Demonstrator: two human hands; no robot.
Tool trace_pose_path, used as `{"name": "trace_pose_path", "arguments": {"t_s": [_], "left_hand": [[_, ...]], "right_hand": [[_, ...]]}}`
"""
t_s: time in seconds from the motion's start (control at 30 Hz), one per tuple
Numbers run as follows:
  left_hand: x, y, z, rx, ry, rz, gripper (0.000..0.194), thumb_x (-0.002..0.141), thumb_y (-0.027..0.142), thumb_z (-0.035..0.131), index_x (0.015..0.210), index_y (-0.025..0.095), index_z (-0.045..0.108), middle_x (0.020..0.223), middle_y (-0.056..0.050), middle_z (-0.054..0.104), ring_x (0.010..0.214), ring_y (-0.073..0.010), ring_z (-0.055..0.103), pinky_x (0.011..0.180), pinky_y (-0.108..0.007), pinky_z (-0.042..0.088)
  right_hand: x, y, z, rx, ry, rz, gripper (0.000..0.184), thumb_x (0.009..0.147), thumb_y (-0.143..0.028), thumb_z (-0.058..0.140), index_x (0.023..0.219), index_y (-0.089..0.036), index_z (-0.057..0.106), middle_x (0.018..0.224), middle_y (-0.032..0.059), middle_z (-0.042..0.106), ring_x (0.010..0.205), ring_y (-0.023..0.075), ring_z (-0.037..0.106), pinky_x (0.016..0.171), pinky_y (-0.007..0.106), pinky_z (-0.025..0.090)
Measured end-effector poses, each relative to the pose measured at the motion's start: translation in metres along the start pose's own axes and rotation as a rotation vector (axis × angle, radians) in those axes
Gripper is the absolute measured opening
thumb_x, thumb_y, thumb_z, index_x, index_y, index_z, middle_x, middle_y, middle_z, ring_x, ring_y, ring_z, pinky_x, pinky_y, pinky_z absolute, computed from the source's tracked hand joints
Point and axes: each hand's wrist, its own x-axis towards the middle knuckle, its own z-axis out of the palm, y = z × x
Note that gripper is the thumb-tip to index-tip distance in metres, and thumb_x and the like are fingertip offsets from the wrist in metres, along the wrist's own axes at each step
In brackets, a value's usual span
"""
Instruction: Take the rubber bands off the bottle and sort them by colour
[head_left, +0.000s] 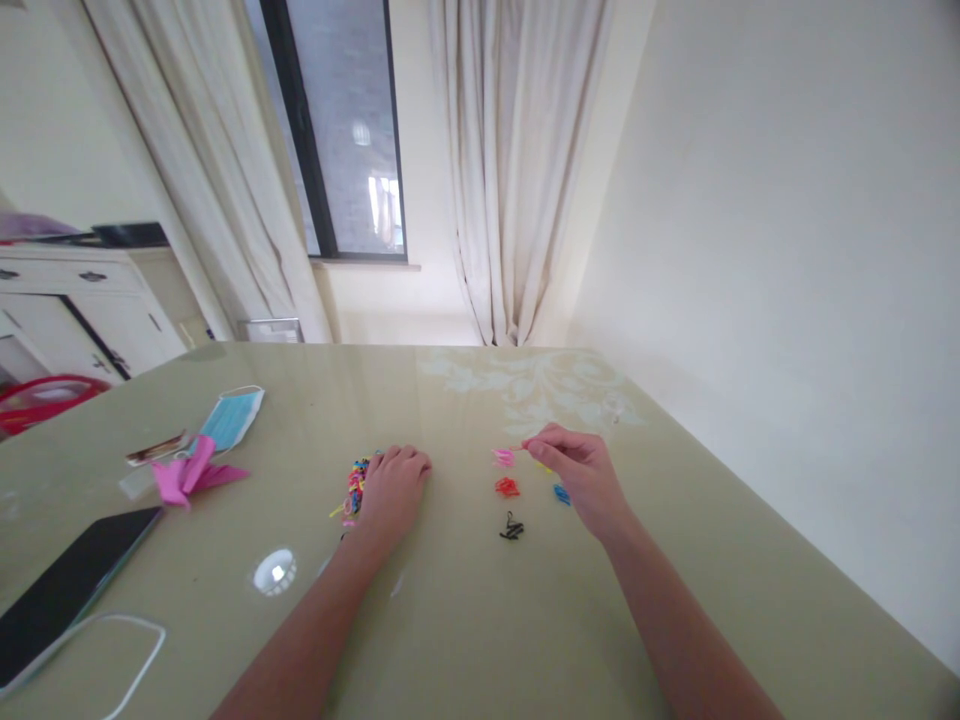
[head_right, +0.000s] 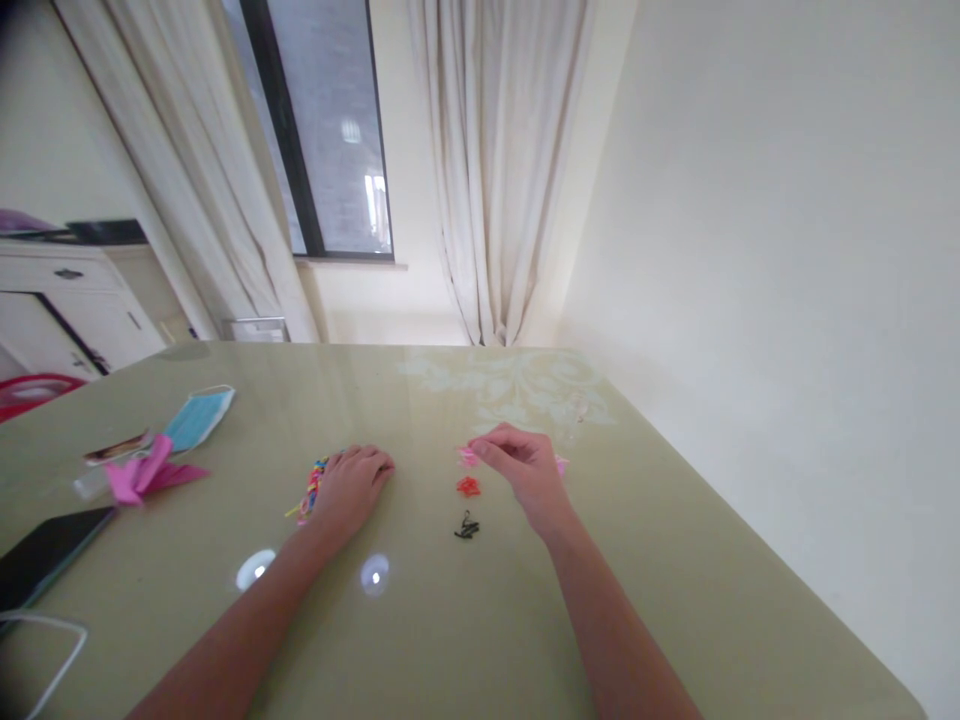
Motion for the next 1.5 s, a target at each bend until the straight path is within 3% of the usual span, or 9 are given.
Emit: {"name": "trace_pose_path", "arguments": {"t_s": [0.17,0.27,0.37,0.53,0.77,0.93,1.1,1.33,1.5], "left_hand": [[0.000,0.003,-0.001,-0.014,0.116,0.002,0.021,0.099,0.023,0.051,0.098,0.020,0.071,0.108,-0.010,0.074,0.107,-0.0307,0.063,0.092,-0.043,0.043],[0.001,0.002,0.000,-0.100,0.211,-0.026,0.021,0.099,0.024,0.048,0.099,0.020,0.069,0.105,-0.011,0.074,0.104,-0.0305,0.063,0.089,-0.042,0.045],[0.004,0.000,0.000,-0.321,0.267,-0.048,0.021,0.099,0.027,0.047,0.097,0.020,0.067,0.095,-0.010,0.075,0.096,-0.0287,0.066,0.086,-0.040,0.048],[0.009,0.002,-0.001,-0.825,0.205,-0.082,0.021,0.092,0.037,0.057,0.092,0.021,0.070,0.088,-0.006,0.078,0.083,-0.0234,0.071,0.080,-0.036,0.053],[0.003,0.026,-0.007,-1.231,0.042,-0.045,0.030,0.081,0.044,0.072,0.097,0.018,0.073,0.091,-0.007,0.080,0.084,-0.0217,0.073,0.080,-0.034,0.058],[-0.004,0.038,-0.010,-1.342,-0.043,-0.007,0.031,0.080,0.042,0.077,0.098,0.017,0.072,0.094,-0.009,0.080,0.086,-0.0211,0.074,0.081,-0.033,0.058],[-0.006,0.041,-0.009,-1.419,-0.097,-0.021,0.031,0.079,0.039,0.079,0.099,0.017,0.071,0.081,-0.006,0.079,0.077,-0.0198,0.073,0.073,-0.031,0.056],[-0.004,0.036,-0.012,-1.302,-0.104,-0.014,0.030,0.087,0.043,0.070,0.104,0.018,0.072,0.088,-0.007,0.081,0.082,-0.0219,0.074,0.078,-0.034,0.056],[-0.003,0.013,-0.014,-0.421,0.071,0.006,0.018,0.094,0.025,0.062,0.104,0.020,0.076,0.114,-0.011,0.077,0.112,-0.0300,0.066,0.100,-0.044,0.047]], "right_hand": [[0.005,0.013,-0.004,-0.319,-0.108,0.076,0.020,0.084,-0.043,0.078,0.083,-0.023,0.083,0.069,0.0017,0.069,0.063,0.0156,0.053,0.061,0.030,0.039],[0.007,0.028,-0.002,-0.575,-0.168,0.084,0.010,0.083,-0.031,0.078,0.082,-0.023,0.084,0.070,0.0021,0.071,0.062,0.0153,0.051,0.061,0.030,0.038],[0.007,0.042,0.001,-0.685,-0.213,0.107,0.009,0.081,-0.019,0.076,0.080,-0.023,0.084,0.077,0.0027,0.075,0.066,0.0159,0.055,0.065,0.029,0.040],[0.005,0.048,0.003,-0.802,-0.249,0.130,0.013,0.080,-0.014,0.076,0.081,-0.024,0.084,0.084,0.0036,0.076,0.069,0.0166,0.058,0.070,0.030,0.042],[0.000,0.029,0.019,-0.608,-0.192,0.041,0.010,0.083,-0.024,0.078,0.092,-0.022,0.083,0.085,0.0032,0.073,0.064,0.0142,0.054,0.066,0.028,0.043],[-0.007,0.026,0.036,-0.482,-0.178,-0.017,0.014,0.085,-0.035,0.078,0.088,-0.023,0.082,0.075,0.0014,0.066,0.063,0.0142,0.051,0.062,0.028,0.041],[-0.009,0.028,0.039,-0.462,-0.150,-0.052,0.016,0.088,-0.037,0.074,0.084,-0.023,0.081,0.074,0.0019,0.063,0.064,0.0147,0.051,0.061,0.028,0.041],[-0.005,0.018,0.028,-0.328,-0.154,0.029,0.020,0.085,-0.041,0.077,0.082,-0.021,0.080,0.069,0.0006,0.063,0.063,0.0144,0.052,0.061,0.029,0.042],[0.000,0.000,0.000,-0.042,-0.048,0.135,0.023,0.078,-0.044,0.084,0.081,-0.021,0.079,0.077,0.0022,0.072,0.072,0.0163,0.063,0.070,0.030,0.049]]}}
